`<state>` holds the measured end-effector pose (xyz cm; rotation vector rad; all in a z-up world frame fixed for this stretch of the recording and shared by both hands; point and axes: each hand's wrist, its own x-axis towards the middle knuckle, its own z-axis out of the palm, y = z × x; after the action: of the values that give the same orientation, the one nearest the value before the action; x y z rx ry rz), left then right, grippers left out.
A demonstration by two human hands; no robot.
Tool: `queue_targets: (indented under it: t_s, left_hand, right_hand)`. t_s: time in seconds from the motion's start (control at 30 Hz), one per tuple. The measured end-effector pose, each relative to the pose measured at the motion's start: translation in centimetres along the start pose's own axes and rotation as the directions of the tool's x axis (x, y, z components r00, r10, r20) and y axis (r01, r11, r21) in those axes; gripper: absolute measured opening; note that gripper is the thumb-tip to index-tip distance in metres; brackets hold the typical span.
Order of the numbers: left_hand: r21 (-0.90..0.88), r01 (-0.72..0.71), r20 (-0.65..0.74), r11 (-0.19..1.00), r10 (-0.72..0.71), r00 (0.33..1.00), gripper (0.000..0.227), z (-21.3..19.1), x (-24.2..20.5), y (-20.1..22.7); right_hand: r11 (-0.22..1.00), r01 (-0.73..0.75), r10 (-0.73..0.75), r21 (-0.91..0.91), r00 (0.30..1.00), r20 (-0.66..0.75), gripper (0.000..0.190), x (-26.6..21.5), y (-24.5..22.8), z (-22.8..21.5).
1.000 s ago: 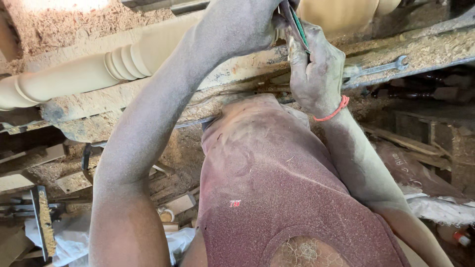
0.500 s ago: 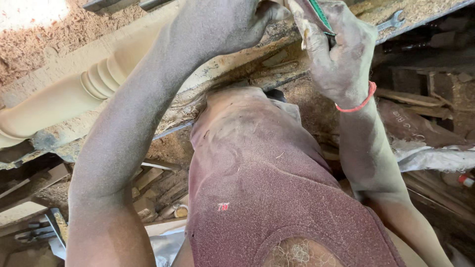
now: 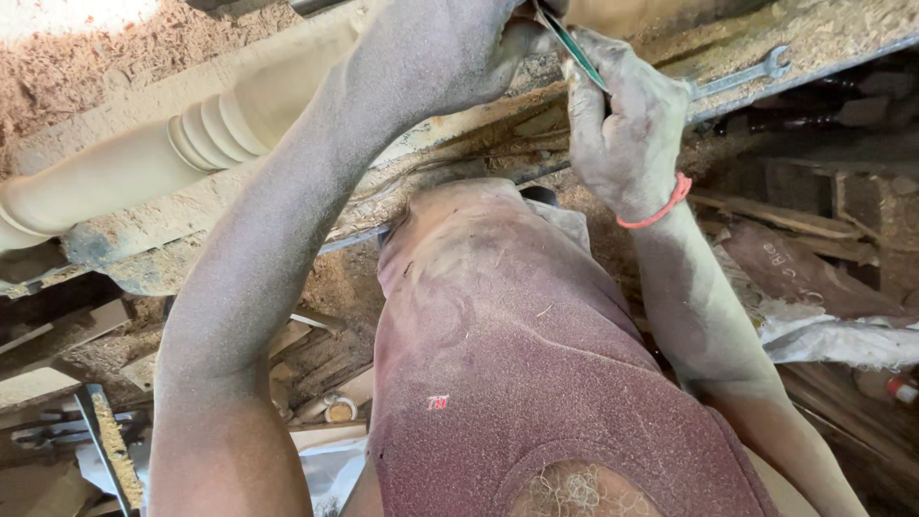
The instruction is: The person uses a hand tool to shape wood spinning on a lathe and then sands the wood with a small piece of sandpaper by hand.
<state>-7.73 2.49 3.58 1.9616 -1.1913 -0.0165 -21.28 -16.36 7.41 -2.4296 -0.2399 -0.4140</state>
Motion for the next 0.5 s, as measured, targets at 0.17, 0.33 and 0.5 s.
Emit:
queue_targets:
  t_s: [0.17, 0.33, 0.5]
  left_hand:
    - [-0.060, 0.033, 0.044, 0.998, -0.031, 0.999, 0.016, -0.3, -0.1, -1.1]
    - [0.086, 0.034, 0.057, 0.996, -0.039, 0.998, 0.026, 0.0, 0.5, -2.4]
    - [0.228, 0.128, 0.171, 0.965, -0.170, 0.971, 0.034, -0.2, 0.9, -2.3]
  right_hand:
    - [1.000, -0.014, 0.014, -0.013, 1.000, 0.009, 0.022, -0.7, 1.0, 2.6]
    - [0.974, -0.050, 0.080, -0.220, 0.988, 0.129, 0.026, -1.1, 4.1, 5.9]
    - [0.972, 0.004, 0.025, -0.235, 0.993, 0.119, 0.042, -1.0, 4.9, 8.0]
